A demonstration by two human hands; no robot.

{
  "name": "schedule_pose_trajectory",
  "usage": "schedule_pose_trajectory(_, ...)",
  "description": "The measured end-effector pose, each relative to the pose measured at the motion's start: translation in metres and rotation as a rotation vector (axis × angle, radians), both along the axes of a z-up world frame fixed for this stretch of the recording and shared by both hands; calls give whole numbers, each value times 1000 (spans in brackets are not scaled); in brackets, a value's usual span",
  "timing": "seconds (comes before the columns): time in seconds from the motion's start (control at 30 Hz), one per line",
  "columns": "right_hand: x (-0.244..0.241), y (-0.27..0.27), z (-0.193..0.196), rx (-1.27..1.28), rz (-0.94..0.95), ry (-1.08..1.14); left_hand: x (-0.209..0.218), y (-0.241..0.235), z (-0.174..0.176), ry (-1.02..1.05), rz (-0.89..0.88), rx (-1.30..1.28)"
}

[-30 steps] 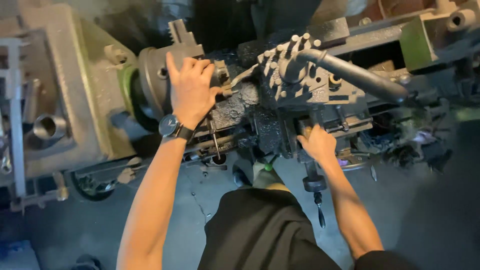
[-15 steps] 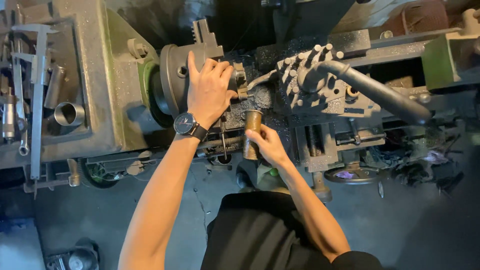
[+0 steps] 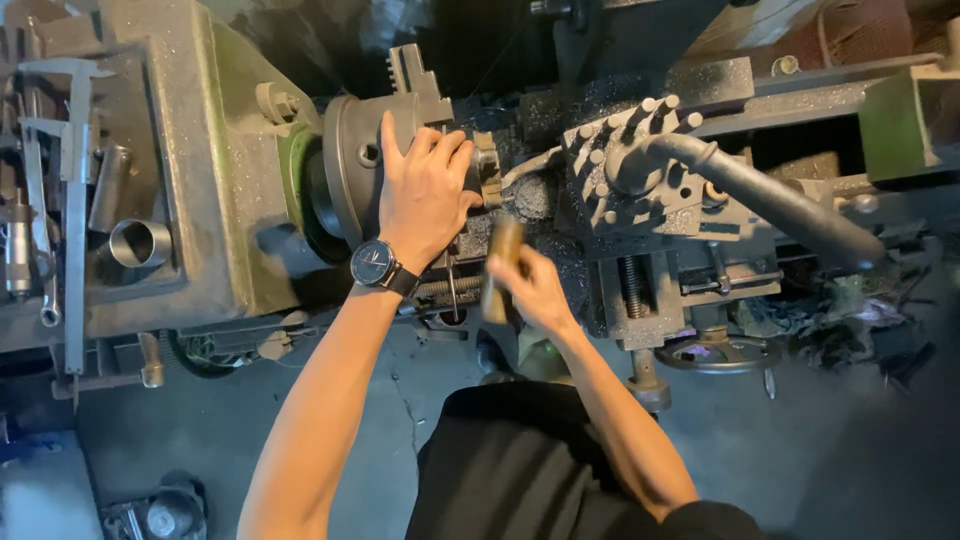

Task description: The person works at a metal lathe, holding a cylindrical workpiece and using a chuck key to tighten the lathe chuck around it. They turn machine handles, adjust the workpiece in the chuck, and reposition it while machining metal shavings accumulate around the machine.

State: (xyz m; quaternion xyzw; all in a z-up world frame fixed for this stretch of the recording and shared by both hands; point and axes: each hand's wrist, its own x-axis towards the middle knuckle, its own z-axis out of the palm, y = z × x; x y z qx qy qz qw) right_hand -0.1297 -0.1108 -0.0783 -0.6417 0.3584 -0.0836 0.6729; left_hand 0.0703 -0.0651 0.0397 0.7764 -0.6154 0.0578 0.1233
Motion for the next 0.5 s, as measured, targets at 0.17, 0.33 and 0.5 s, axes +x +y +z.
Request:
schedule_pose_trajectory(0.17,-11,13,-6,3,-29,-1,1,-2,4,20,2,-23)
schedule_pose_trajectory(0.33,-6,8,-6,-63,26,-50,1,0,-1,4,4,-7)
schedule_pose_trajectory(0.5,-12,5,-2,-41,-10,1,2,0,1,10,-1,4)
